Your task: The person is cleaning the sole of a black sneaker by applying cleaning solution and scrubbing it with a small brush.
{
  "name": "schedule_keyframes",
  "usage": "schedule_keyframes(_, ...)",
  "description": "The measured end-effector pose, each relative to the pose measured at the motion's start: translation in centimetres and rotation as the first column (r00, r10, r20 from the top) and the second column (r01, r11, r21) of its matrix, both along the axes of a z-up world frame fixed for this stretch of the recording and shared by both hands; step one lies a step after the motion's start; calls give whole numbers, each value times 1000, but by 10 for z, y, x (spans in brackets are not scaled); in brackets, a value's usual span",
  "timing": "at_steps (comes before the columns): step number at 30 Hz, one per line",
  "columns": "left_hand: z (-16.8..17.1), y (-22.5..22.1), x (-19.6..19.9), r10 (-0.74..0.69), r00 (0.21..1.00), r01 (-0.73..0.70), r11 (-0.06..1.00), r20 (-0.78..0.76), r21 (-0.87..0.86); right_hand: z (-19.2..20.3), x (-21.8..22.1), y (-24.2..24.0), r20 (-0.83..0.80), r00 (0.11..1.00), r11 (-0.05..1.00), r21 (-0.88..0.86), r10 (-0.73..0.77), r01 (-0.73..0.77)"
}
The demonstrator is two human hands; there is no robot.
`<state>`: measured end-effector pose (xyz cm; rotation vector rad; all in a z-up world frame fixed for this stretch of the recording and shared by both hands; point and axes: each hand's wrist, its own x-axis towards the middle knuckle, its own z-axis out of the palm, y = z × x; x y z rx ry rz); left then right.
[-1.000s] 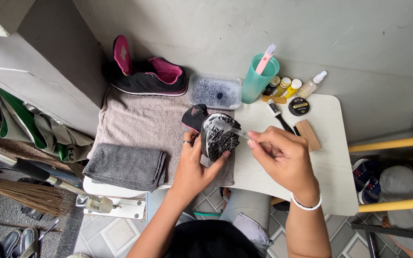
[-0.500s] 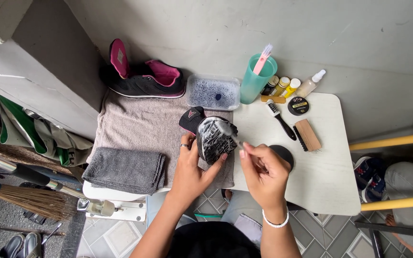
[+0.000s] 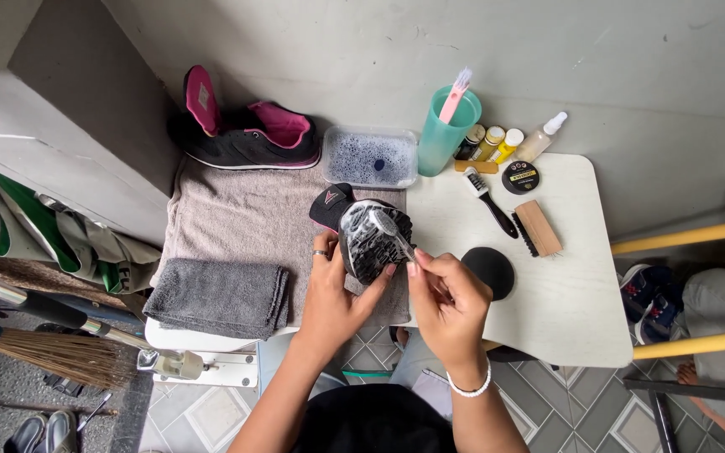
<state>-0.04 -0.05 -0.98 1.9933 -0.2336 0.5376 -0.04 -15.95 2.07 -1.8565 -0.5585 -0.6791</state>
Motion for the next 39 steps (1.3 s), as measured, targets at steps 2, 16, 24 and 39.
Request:
schedule_keyframes(2,-2,2,2,-3,1000,3,1000,12,-26,1,-1,1,1,998,998,-37,60,-60)
schedule_keyframes(16,-4,-2,-6,32,999,-32,999,-31,-3,5,-13,-8,-82,996,999,0,32,-32)
schedule_keyframes(24,11,-2,8,12,1000,-12,999,-12,30,8,16,-20,-91,990,994,3,108,-108)
schedule_keyframes(39,20,-12,30,104,873,-5,979,-477,204,57,68,-35,-190,973,990,-28,128,-136)
